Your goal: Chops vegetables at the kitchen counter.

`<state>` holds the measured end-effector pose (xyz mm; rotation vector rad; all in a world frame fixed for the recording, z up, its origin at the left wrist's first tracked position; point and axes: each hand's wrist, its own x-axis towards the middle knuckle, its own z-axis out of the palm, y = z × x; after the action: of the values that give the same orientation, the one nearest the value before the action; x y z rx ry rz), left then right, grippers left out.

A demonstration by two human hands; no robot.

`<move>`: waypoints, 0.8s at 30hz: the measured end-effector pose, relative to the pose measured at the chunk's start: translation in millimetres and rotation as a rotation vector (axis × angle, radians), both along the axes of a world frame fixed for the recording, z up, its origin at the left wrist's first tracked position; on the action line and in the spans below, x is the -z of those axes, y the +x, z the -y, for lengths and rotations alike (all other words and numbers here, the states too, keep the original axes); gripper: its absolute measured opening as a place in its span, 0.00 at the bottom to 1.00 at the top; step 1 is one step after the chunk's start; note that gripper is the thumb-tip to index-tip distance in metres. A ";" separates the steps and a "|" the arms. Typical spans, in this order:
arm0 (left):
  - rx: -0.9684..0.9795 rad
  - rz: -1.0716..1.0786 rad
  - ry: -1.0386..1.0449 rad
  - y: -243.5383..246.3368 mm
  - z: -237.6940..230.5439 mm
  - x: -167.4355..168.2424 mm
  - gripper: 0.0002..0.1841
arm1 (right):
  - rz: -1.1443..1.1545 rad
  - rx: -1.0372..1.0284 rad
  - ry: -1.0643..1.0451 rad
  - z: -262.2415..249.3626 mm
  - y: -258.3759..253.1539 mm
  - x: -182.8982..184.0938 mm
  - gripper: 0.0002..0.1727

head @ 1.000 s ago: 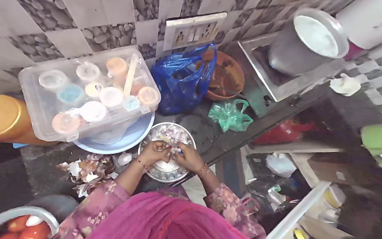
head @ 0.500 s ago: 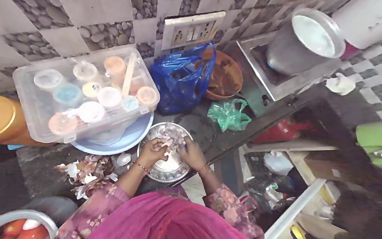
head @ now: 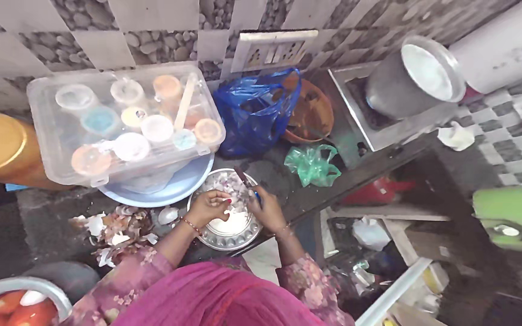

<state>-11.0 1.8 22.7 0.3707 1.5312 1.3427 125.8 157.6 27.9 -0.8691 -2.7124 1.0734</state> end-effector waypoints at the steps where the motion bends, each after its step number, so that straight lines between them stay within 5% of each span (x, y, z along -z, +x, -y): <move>1: 0.020 0.012 0.007 -0.9 0.7 -1.5 0.15 | -0.003 -0.040 -0.058 0.1 3.0 -0.7 0.19; 11: 0.167 0.069 0.100 0.5 3.4 -4.4 0.10 | 0.008 -0.253 -0.152 10.2 9.5 -0.9 0.23; 24: 0.009 0.109 0.136 12.2 -4.8 -5.4 0.11 | -0.023 -0.162 -0.042 19.9 11.2 7.5 0.25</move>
<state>1.2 6.6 28.0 0.3822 1.3520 1.4407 137.0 137.7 20.4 -0.6473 -2.7899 1.1653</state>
